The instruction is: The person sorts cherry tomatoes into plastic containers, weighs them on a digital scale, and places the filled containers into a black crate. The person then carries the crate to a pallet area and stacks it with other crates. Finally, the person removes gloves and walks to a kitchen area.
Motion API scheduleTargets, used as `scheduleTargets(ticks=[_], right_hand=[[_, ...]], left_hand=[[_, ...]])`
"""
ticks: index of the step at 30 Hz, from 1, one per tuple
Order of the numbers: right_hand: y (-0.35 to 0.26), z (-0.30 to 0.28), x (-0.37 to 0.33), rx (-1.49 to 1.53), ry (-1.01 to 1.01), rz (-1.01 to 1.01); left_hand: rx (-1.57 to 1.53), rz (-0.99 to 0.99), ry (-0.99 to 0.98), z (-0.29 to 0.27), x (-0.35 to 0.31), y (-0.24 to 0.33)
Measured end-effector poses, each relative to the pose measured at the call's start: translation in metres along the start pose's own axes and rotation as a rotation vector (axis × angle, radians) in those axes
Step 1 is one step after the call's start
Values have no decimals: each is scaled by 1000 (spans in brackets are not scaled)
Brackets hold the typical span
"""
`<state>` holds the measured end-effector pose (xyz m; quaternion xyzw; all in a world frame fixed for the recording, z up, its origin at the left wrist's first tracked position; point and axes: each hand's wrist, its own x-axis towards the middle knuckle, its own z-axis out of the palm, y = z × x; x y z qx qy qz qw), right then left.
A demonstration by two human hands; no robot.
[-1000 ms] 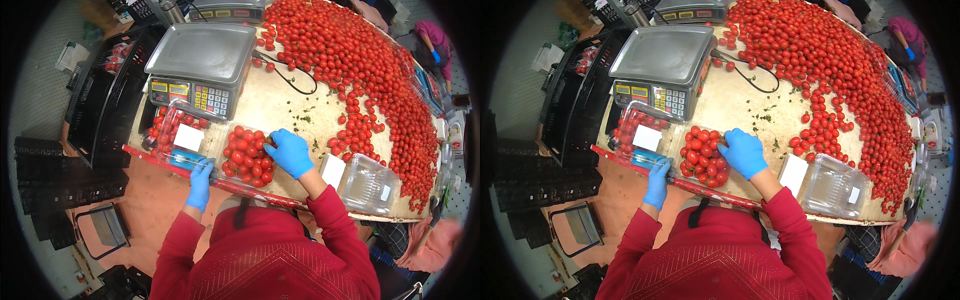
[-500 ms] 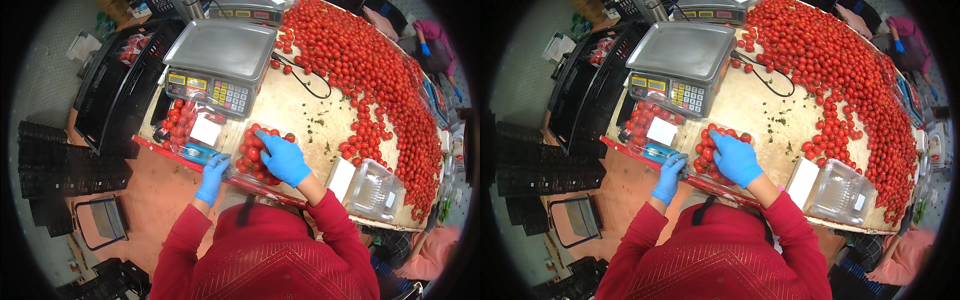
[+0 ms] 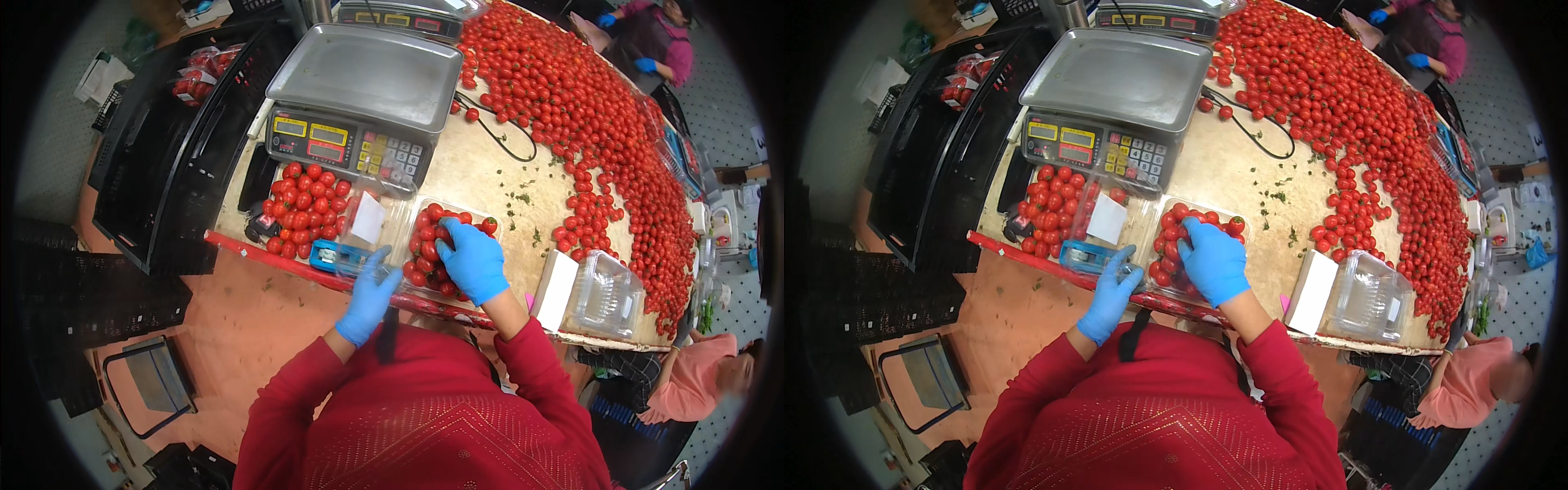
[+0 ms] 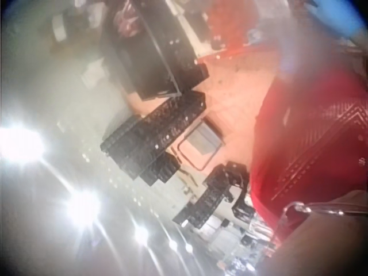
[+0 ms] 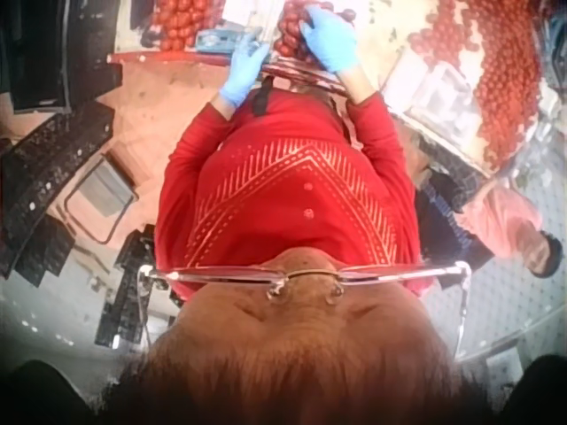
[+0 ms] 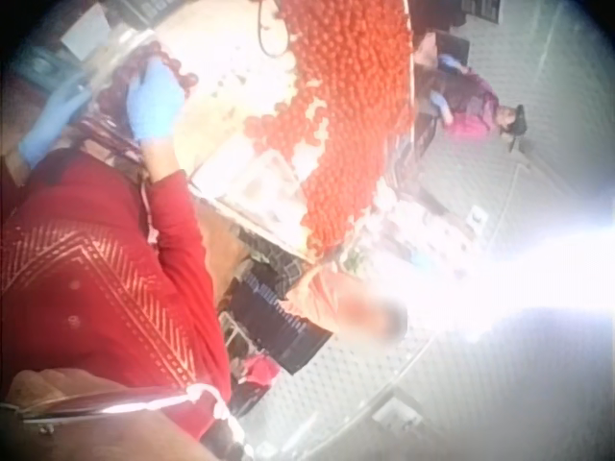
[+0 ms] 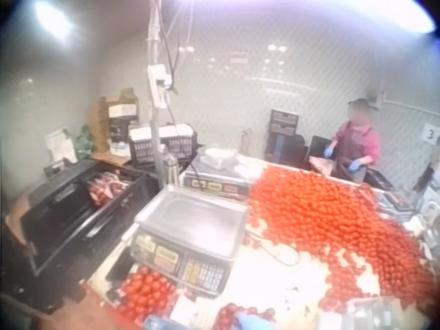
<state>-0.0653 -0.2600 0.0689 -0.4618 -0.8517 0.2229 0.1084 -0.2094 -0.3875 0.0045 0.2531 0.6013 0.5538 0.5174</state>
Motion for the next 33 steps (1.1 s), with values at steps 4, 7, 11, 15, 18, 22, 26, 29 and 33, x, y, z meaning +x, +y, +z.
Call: scheduleTargets(ticks=[4, 7, 11, 15, 18, 22, 26, 29, 33], right_hand=[[-7, 5, 3, -52, -52, 59], [-11, 2, -2, -142, -96, 114], [1, -11, -15, 38, 94, 142], [51, -21, -31, 243, 289, 356], [88, -8, -33, 460, 142, 581], [106, 18, -32, 973, 69, 717], [101, 32, -37, 1051, 100, 618], [102, 31, -39, 990, 263, 647], [106, 29, -36, 937, 190, 694]], left_hand=[[-71, 51, -28, -2, 1, 4], [-178, -31, -59, -6, 3, 8], [-103, -62, -90, -13, 6, 12], [-139, -126, -94, -15, 6, 9], [-117, -119, -102, -14, 6, 9], [-116, -177, -137, -16, 12, 21], [-155, -62, -19, -19, 20, 33], [-59, -91, -127, -13, 20, 34], [-107, -80, -47, -12, 28, 34]])
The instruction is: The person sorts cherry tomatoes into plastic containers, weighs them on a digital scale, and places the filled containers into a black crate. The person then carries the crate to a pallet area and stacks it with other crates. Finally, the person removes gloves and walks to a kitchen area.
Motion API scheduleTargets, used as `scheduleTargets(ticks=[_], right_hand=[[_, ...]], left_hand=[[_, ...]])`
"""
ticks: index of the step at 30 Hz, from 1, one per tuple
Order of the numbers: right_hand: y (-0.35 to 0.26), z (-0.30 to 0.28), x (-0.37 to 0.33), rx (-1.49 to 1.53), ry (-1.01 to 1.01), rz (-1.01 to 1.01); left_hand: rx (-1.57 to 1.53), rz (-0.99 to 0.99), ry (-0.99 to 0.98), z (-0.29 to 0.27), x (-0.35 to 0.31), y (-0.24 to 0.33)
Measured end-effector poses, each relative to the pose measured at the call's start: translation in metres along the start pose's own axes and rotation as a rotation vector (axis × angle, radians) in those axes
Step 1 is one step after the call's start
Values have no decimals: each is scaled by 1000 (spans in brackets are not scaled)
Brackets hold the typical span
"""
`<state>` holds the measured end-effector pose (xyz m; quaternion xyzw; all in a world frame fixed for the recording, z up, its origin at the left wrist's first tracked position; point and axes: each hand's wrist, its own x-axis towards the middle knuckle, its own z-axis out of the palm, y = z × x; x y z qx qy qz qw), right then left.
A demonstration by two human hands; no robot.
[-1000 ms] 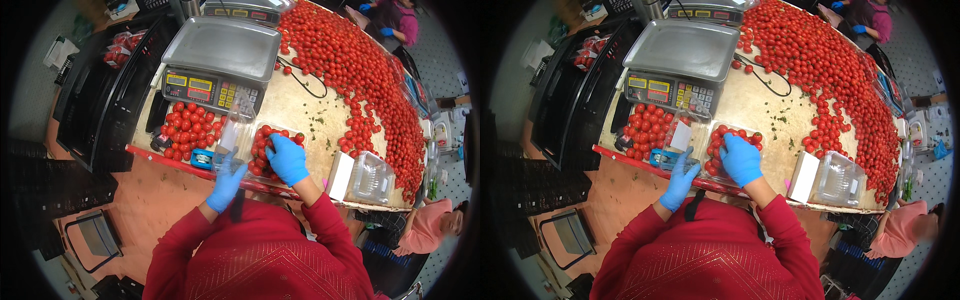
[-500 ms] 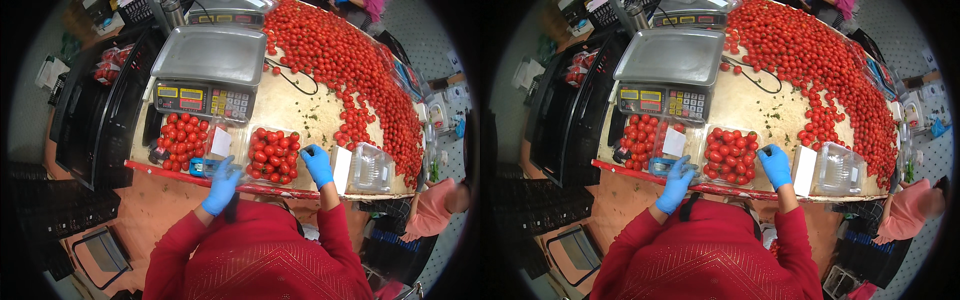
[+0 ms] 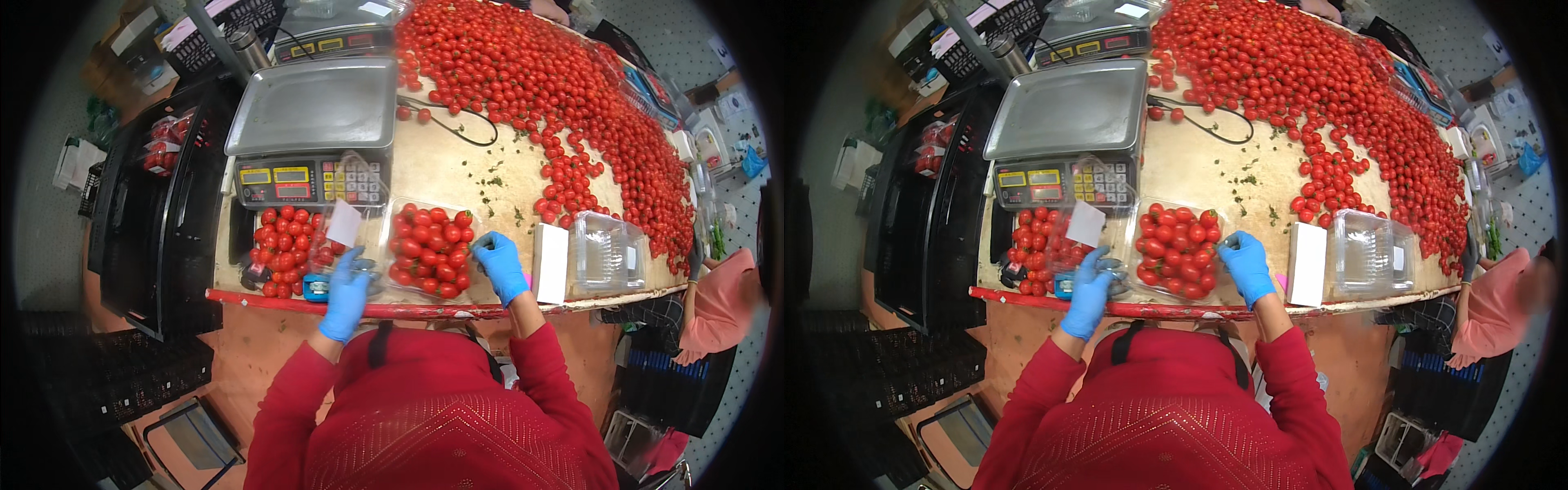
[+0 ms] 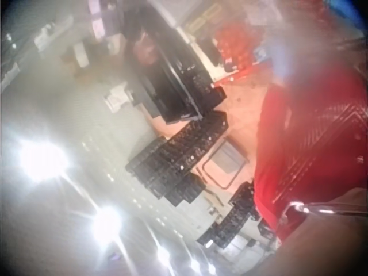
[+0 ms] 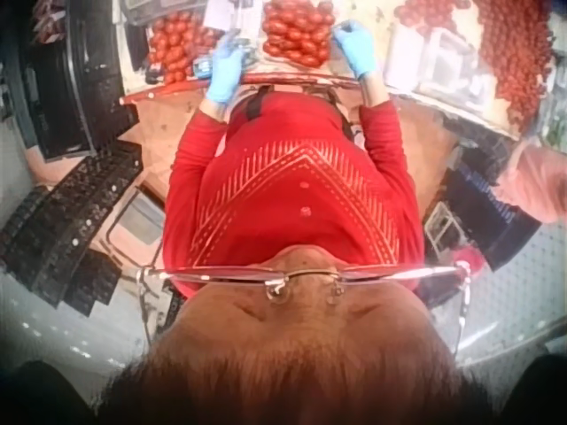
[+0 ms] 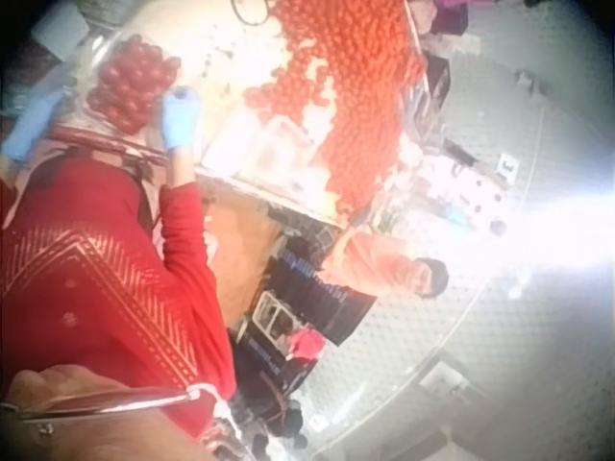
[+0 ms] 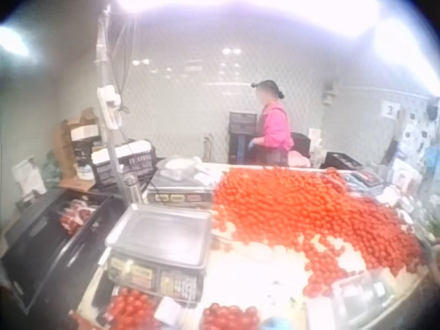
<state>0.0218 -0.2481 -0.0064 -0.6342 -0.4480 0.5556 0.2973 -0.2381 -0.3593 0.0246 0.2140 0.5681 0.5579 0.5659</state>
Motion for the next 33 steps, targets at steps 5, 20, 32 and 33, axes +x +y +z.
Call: scheduleTargets(ticks=[5, 20, 32, 33], right_hand=[[-2, -2, 1, -60, -3, -34], [13, -12, -3, 170, -180, 43], [-88, -24, -24, 111, 1, -158], [-107, -23, -20, 79, 1, -197]], left_hand=[[65, -91, -74, -5, 7, 2], [186, 19, -80, -5, 24, -14], [46, 52, -323, 21, 39, 92], [29, 64, -338, 20, 44, 110]])
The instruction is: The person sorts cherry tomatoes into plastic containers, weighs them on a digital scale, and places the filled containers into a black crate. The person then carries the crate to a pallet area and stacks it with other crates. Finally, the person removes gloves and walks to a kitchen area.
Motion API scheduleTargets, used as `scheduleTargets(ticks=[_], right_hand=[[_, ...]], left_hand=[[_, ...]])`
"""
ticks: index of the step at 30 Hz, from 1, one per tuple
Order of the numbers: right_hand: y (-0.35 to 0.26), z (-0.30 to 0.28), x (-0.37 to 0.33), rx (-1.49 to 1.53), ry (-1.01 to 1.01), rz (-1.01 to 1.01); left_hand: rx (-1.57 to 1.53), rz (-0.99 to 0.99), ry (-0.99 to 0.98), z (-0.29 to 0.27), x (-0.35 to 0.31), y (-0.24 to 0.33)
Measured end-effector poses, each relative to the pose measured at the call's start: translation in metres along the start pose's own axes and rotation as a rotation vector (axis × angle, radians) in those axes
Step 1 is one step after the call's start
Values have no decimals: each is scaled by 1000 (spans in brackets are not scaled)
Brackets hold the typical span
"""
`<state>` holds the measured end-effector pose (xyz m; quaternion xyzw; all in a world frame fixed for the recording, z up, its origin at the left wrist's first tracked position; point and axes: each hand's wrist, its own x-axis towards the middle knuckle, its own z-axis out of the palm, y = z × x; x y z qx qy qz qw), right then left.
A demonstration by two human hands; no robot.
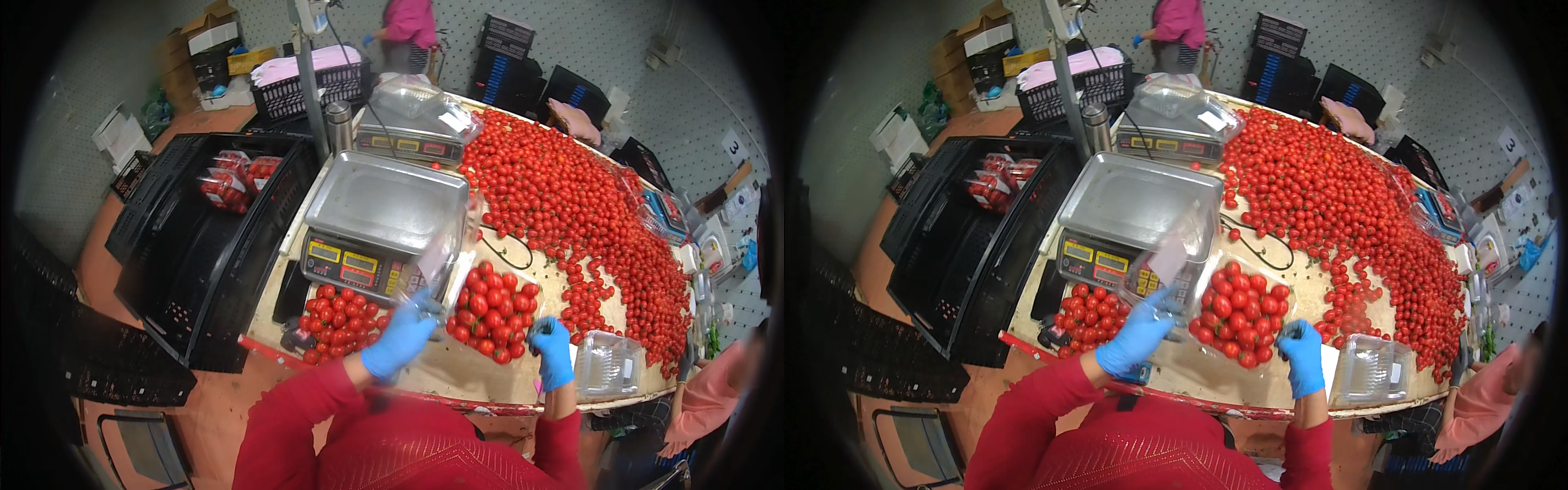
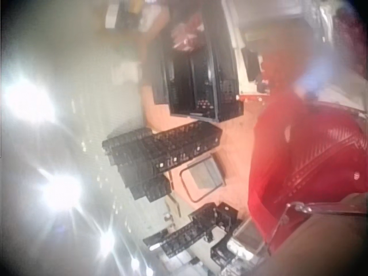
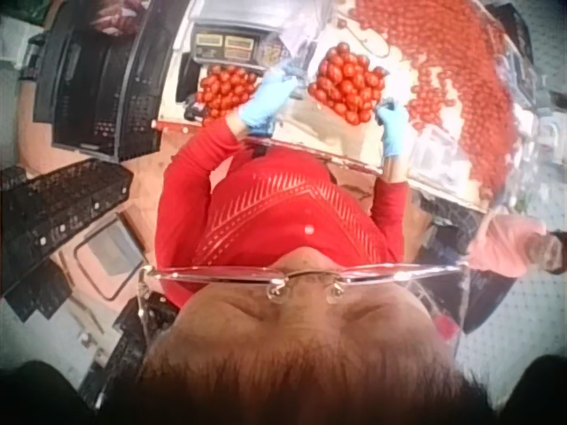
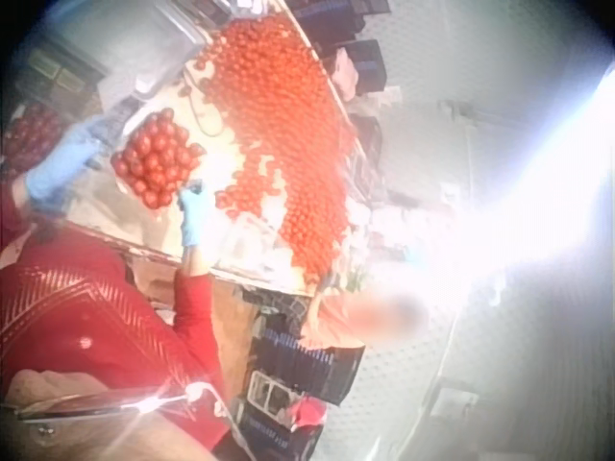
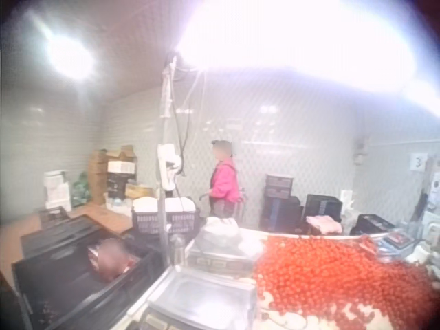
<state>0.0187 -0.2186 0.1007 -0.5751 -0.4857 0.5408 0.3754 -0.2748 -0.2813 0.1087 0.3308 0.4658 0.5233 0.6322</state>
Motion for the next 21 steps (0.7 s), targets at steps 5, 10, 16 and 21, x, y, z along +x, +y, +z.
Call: scheduleTargets(ticks=[5, 10, 16, 21], right_hand=[[-76, 47, 57, -16, -51, -162], [-112, 119, 132, -54, -173, -129], [-111, 185, 190, -193, -174, -144], [-103, 186, 202, -120, -258, -61]], left_hand=[[-89, 197, 34, -34, 40, 72], [-82, 240, 259, -89, 89, 105], [-52, 167, 359, -146, 123, 107], [-183, 68, 367, -163, 121, 96]])
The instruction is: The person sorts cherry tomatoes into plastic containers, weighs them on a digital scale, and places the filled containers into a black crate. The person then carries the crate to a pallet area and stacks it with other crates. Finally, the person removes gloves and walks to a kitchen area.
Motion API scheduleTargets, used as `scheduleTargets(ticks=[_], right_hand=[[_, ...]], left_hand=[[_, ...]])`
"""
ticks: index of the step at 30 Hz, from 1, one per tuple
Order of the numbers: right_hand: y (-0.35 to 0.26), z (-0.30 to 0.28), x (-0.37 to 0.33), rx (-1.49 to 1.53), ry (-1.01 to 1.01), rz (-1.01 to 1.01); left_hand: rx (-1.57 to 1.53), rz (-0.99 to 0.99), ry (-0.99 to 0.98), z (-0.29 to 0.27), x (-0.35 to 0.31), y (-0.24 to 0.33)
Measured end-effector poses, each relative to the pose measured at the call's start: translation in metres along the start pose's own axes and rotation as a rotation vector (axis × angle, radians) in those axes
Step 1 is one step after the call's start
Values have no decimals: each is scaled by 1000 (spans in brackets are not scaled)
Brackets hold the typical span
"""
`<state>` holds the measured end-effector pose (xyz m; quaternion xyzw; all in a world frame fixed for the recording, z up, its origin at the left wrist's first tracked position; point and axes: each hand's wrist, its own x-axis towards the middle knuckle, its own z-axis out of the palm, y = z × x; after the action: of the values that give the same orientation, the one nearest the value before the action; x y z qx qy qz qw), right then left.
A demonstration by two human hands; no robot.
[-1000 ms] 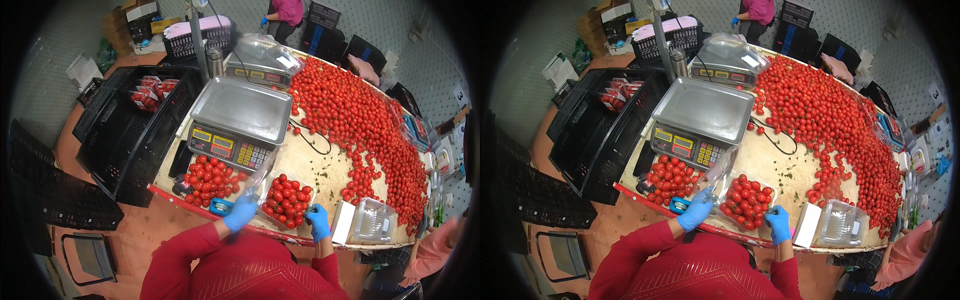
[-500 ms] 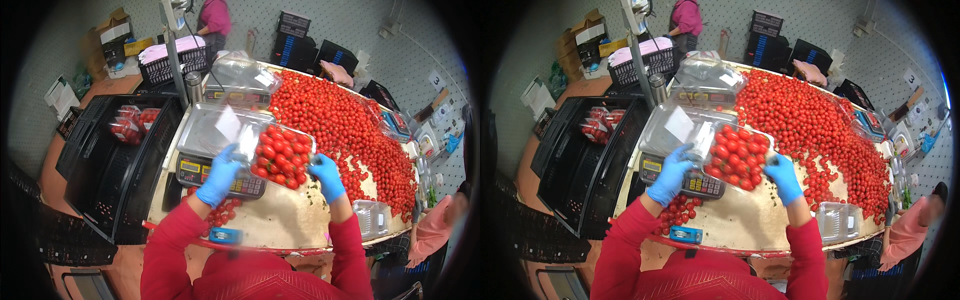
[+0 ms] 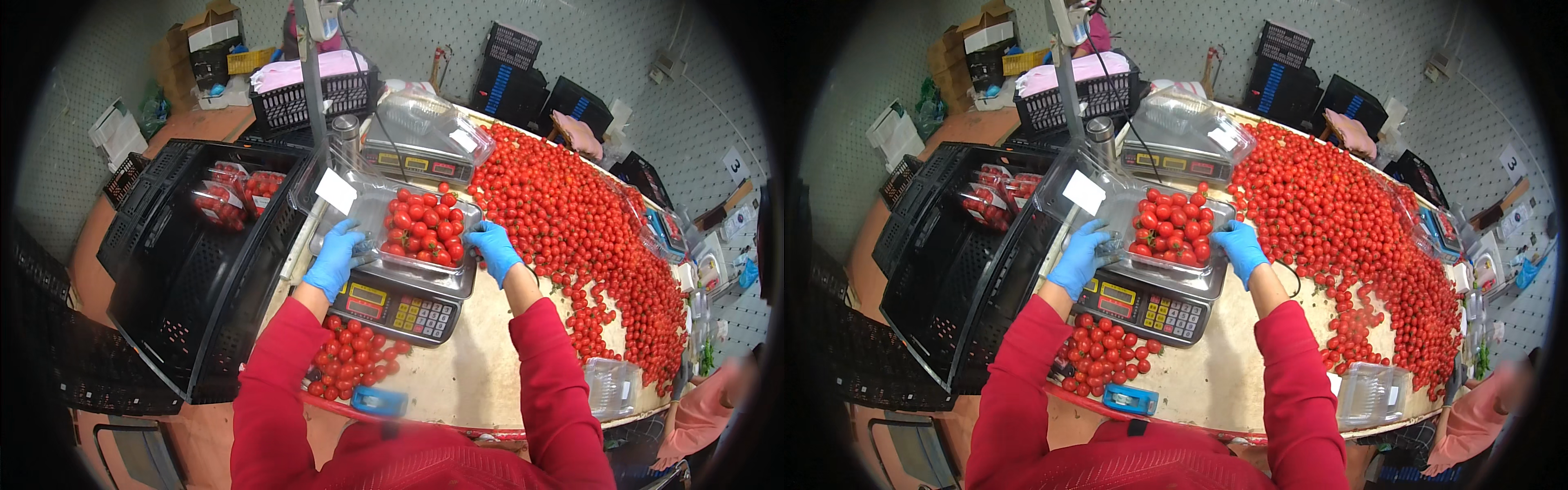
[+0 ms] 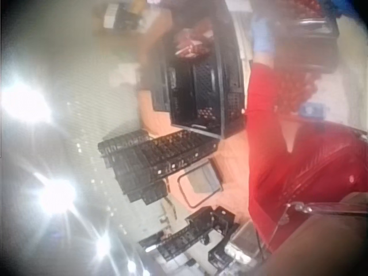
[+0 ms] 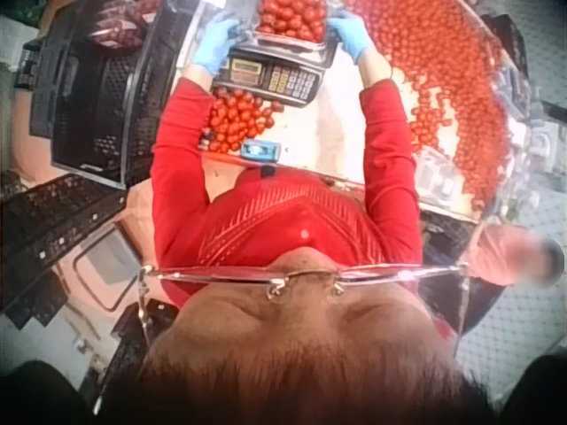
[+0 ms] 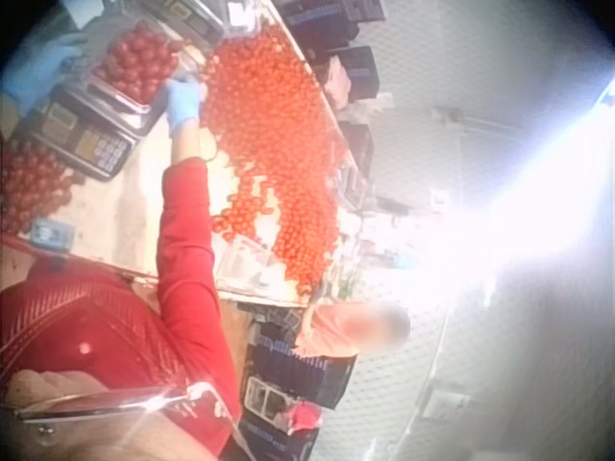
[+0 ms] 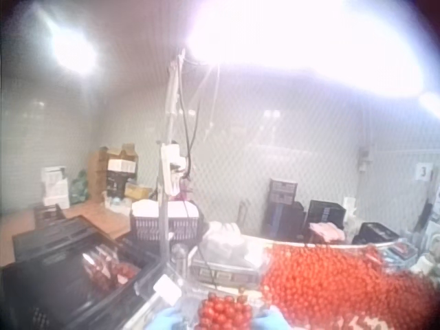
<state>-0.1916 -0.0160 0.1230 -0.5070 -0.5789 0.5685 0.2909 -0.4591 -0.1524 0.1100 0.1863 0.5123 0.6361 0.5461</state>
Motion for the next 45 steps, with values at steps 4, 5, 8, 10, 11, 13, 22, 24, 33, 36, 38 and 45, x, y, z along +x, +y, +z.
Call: scheduleTargets(ticks=[4, 5, 8, 10, 11, 13, 22, 24, 33, 36, 38, 45], right_hand=[[9, -25, -5, -13, 4, 22], [13, -33, -8, -7, 16, 9], [30, -54, -18, 57, 77, -32], [42, -66, -26, 171, 68, 63], [49, -69, -30, 197, 82, 103], [58, -73, -36, 194, 101, 180], [62, -47, -71, 267, -98, 152], [62, -38, -78, 247, -129, 149], [114, -29, -99, 436, -38, 210], [139, -24, -108, 616, -3, 305], [152, -19, -115, 658, -37, 268], [169, 0, -151, 671, -56, 330]], left_hand=[[12, 9, -53, -1, -23, -2], [40, -9, -73, -3, -34, -2], [143, -52, -76, -7, -67, -9], [164, -48, -174, -7, -91, -18], [170, -54, -195, -5, -104, -25], [183, -92, -222, 2, -130, -41], [272, -293, -444, 42, -222, -126], [282, -265, -447, 40, -230, -137], [442, -97, -387, 23, -249, -151], [372, -92, -385, 19, -253, -152], [379, -104, -388, 17, -252, -150], [373, -122, -418, 10, -246, -145]])
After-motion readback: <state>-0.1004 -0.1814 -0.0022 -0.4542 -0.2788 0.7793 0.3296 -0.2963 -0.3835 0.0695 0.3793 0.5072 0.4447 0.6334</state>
